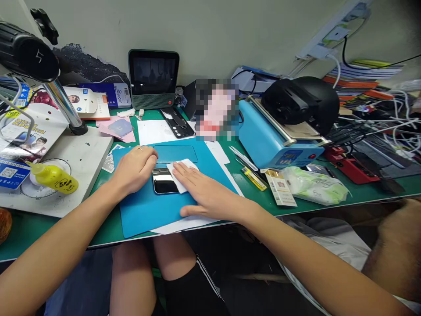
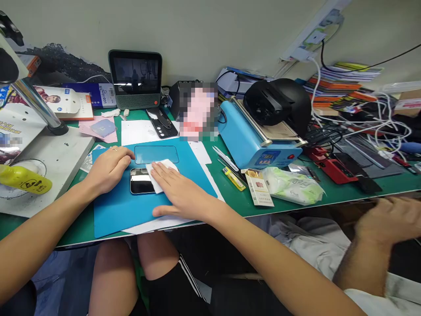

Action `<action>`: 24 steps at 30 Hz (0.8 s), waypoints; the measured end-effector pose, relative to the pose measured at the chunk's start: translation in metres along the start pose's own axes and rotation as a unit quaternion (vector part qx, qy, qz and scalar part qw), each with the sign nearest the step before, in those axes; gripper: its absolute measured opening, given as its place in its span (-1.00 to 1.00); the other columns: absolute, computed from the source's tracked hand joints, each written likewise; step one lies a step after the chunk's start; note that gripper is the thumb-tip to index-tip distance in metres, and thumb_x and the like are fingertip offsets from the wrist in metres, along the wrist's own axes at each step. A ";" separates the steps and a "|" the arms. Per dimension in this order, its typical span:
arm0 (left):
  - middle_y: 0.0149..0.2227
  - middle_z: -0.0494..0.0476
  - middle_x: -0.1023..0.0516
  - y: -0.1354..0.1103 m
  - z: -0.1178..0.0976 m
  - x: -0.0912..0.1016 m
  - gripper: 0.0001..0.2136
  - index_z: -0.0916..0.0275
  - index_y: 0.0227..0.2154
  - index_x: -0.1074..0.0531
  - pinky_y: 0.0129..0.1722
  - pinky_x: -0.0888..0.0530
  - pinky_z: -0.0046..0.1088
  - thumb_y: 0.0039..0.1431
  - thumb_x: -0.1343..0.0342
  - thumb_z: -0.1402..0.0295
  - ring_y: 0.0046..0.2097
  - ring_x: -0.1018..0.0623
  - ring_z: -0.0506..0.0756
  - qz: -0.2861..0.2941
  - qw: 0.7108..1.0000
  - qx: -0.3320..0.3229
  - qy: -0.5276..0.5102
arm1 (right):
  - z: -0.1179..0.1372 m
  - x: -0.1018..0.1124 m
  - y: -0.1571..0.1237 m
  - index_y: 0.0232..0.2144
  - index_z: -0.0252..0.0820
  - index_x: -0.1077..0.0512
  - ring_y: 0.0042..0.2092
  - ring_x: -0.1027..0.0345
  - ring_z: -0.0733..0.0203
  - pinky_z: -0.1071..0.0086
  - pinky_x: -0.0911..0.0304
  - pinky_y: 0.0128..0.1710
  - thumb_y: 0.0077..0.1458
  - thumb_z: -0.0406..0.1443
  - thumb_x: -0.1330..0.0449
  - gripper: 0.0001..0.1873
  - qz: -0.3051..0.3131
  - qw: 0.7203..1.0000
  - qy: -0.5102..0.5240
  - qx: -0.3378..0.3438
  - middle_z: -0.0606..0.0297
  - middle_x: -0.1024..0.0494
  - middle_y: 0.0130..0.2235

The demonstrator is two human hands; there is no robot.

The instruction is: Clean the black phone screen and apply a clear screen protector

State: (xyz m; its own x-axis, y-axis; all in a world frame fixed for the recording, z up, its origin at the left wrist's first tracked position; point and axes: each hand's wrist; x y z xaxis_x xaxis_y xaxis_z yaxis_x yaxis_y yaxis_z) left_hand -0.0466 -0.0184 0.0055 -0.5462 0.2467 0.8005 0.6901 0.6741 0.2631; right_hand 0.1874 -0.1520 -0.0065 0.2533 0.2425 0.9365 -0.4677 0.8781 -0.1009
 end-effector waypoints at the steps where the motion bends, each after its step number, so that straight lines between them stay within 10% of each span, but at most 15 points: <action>1: -0.19 0.17 -0.63 0.000 0.000 -0.001 -0.66 0.17 -0.25 -0.46 -0.08 -0.45 -0.16 0.43 0.23 0.24 -0.11 -0.53 0.23 0.001 1.000 -0.002 -0.002 | -0.002 -0.001 -0.008 0.58 -0.22 0.33 0.60 0.41 -0.16 -0.19 0.17 0.56 0.26 0.30 -0.09 0.20 0.000 1.000 -0.008 0.001 -0.06 0.27 0.58; 24: -0.19 0.18 -0.64 0.000 0.000 0.001 -0.60 0.17 -0.30 -0.45 -0.10 -0.45 -0.18 0.49 0.27 0.20 -0.15 -0.52 0.21 -0.001 1.000 -0.003 0.012 | -0.021 0.004 0.000 0.57 -0.07 0.34 0.59 0.32 -0.15 -0.18 0.09 0.54 0.22 0.25 -0.20 0.21 0.014 0.999 0.005 0.038 0.01 0.21 0.59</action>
State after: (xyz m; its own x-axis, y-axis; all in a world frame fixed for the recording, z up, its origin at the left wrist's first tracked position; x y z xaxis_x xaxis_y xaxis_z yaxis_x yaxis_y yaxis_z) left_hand -0.0474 -0.0184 0.0065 -0.5357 0.2280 0.8131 0.6923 0.6699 0.2682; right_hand 0.2060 -0.1423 -0.0093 0.2478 0.2714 0.9300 -0.5379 0.8370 -0.1009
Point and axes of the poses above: each hand's wrist, its own y-axis towards the middle knuckle, its own x-axis out of the back of the hand, z = x × y
